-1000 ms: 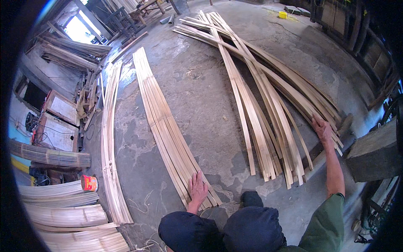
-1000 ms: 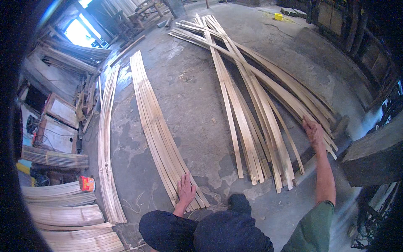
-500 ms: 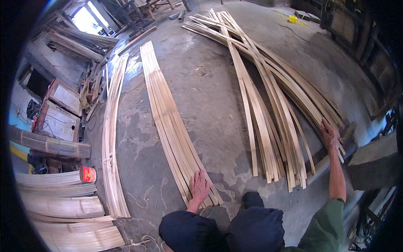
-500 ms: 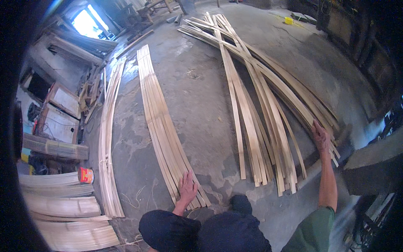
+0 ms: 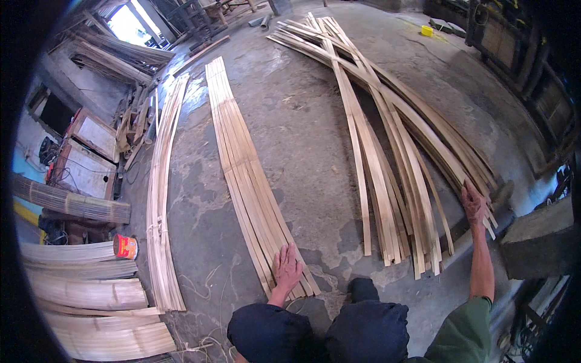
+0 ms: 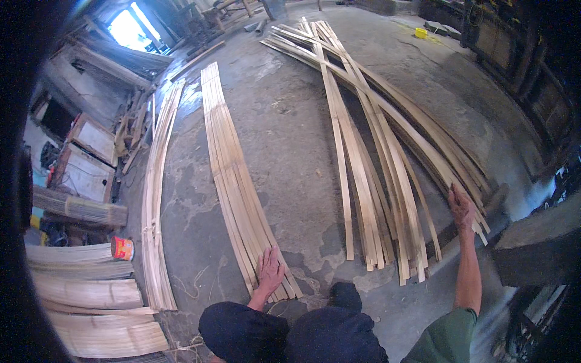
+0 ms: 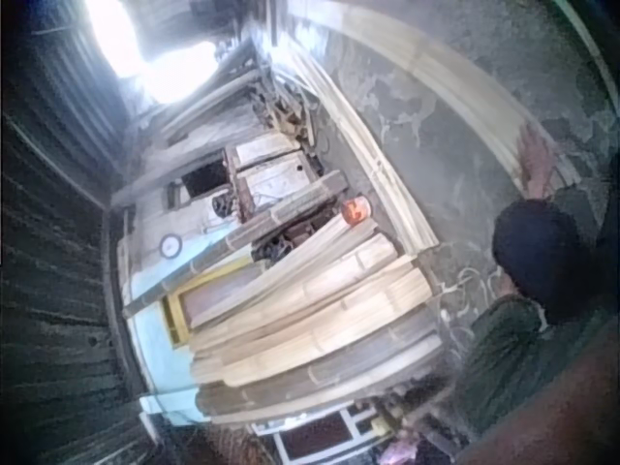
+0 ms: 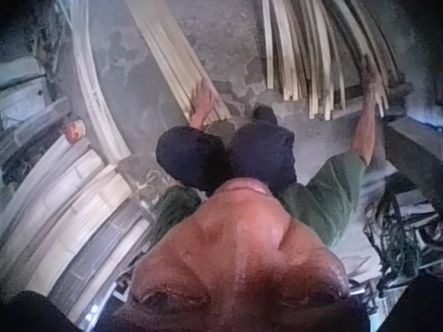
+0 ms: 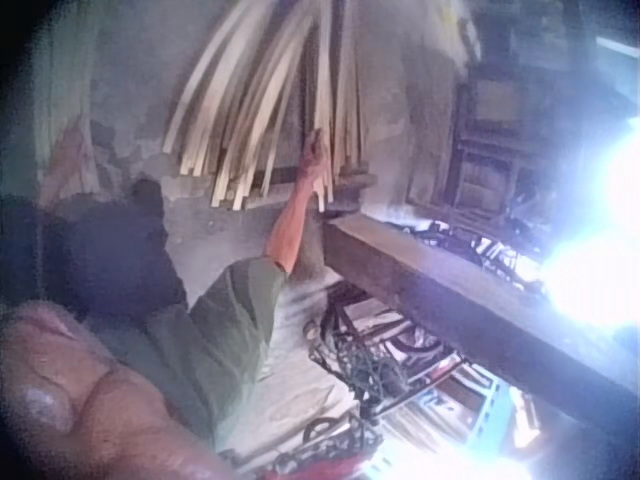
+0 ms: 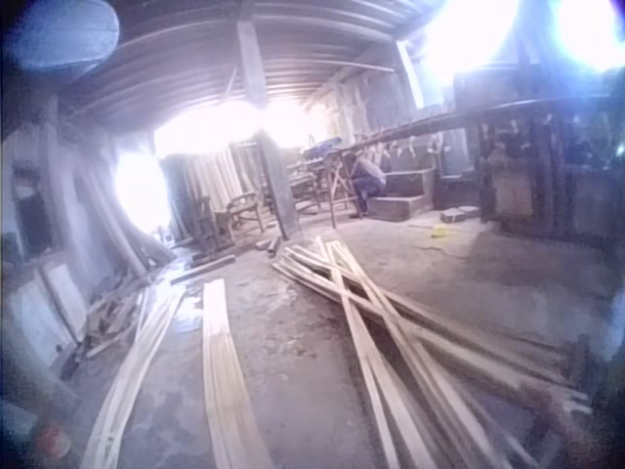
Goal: The person sits on the floor and arranges long, thin wooden strips into a neat pile. They repeatedly pick up strips from a larger pile, align them, and place them into a growing stack.
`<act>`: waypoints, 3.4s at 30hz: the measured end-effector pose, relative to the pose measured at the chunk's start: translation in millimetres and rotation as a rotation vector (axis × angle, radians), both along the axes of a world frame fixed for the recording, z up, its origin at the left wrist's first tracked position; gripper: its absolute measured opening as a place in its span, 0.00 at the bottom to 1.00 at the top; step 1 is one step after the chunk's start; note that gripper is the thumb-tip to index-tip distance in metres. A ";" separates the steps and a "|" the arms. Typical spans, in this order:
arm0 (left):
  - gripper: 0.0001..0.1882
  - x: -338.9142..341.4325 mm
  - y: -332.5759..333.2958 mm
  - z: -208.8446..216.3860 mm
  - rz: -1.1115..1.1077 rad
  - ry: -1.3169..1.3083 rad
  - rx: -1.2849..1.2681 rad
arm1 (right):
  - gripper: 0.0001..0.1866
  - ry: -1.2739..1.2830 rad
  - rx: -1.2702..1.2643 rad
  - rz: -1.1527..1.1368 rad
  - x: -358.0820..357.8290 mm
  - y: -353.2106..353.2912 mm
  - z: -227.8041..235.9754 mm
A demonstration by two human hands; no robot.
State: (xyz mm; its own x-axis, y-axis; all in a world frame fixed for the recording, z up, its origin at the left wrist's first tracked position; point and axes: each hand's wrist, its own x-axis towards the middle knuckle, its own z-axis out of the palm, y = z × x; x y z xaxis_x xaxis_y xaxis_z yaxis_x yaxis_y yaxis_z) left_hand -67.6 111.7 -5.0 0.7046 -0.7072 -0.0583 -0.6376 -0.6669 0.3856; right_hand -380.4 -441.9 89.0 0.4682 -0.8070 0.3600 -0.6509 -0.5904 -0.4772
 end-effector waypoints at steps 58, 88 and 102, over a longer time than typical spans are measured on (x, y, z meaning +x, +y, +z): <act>0.39 0.4 6.7 9.9 0.114 0.103 -0.158 | 0.16 -0.351 0.275 0.342 73.5 131.6 -11.1; 0.36 8.5 0.7 -5.6 0.086 0.082 -0.313 | 0.16 0.081 0.769 0.640 268.4 409.9 -97.6; 0.40 0.1 -0.2 -13.5 0.190 -0.139 -0.134 | 0.24 -0.377 0.552 0.349 197.0 300.3 57.7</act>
State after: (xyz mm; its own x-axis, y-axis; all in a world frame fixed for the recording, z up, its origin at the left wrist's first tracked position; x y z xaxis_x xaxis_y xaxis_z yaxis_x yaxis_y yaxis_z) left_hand -67.4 111.5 -18.5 0.8201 -0.5565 0.1334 -0.5588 -0.7285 0.3962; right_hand -183.4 -141.6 146.7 0.6547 -0.7442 0.1324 -0.2040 -0.3426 -0.9171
